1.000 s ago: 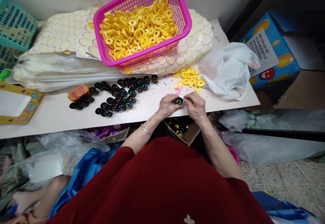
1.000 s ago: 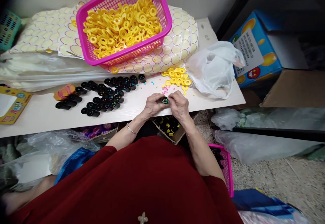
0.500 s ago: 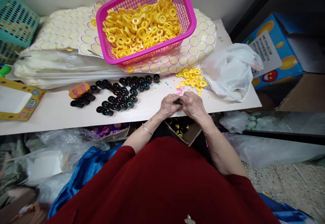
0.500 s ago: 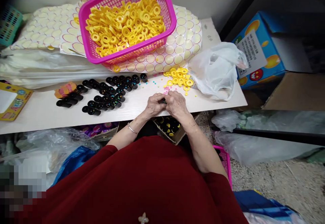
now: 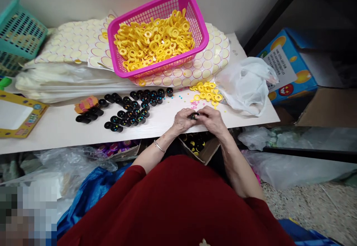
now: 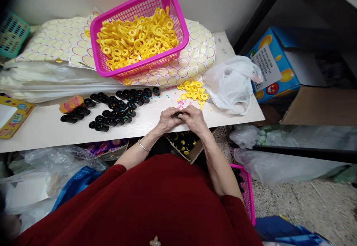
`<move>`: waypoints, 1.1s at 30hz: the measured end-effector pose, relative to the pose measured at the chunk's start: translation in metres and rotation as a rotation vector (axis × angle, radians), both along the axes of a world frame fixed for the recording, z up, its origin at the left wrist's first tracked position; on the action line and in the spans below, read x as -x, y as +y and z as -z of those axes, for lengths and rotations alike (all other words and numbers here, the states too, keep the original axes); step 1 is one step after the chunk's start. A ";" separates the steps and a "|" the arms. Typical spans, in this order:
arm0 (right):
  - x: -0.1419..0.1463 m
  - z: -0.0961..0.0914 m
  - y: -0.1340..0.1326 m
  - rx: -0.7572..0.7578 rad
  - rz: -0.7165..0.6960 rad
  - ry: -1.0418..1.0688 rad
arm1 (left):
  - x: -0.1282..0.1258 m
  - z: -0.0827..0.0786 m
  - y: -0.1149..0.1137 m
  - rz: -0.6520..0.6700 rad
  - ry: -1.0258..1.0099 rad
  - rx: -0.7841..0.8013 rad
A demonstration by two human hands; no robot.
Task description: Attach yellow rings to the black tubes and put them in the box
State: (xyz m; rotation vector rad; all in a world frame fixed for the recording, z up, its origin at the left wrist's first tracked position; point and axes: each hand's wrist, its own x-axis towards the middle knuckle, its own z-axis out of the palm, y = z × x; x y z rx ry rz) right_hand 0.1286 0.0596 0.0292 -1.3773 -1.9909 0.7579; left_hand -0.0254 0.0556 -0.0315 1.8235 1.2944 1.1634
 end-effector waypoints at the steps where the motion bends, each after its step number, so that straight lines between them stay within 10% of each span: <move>1: -0.007 0.006 0.001 -0.020 0.064 0.072 | 0.000 0.001 0.000 -0.005 -0.004 0.007; 10: -0.060 0.043 0.008 -0.184 0.678 -0.256 | 0.001 0.000 0.001 -0.021 0.020 0.072; 33: -0.036 0.038 0.029 -0.208 0.461 -0.470 | 0.001 -0.006 0.000 -0.004 0.061 0.094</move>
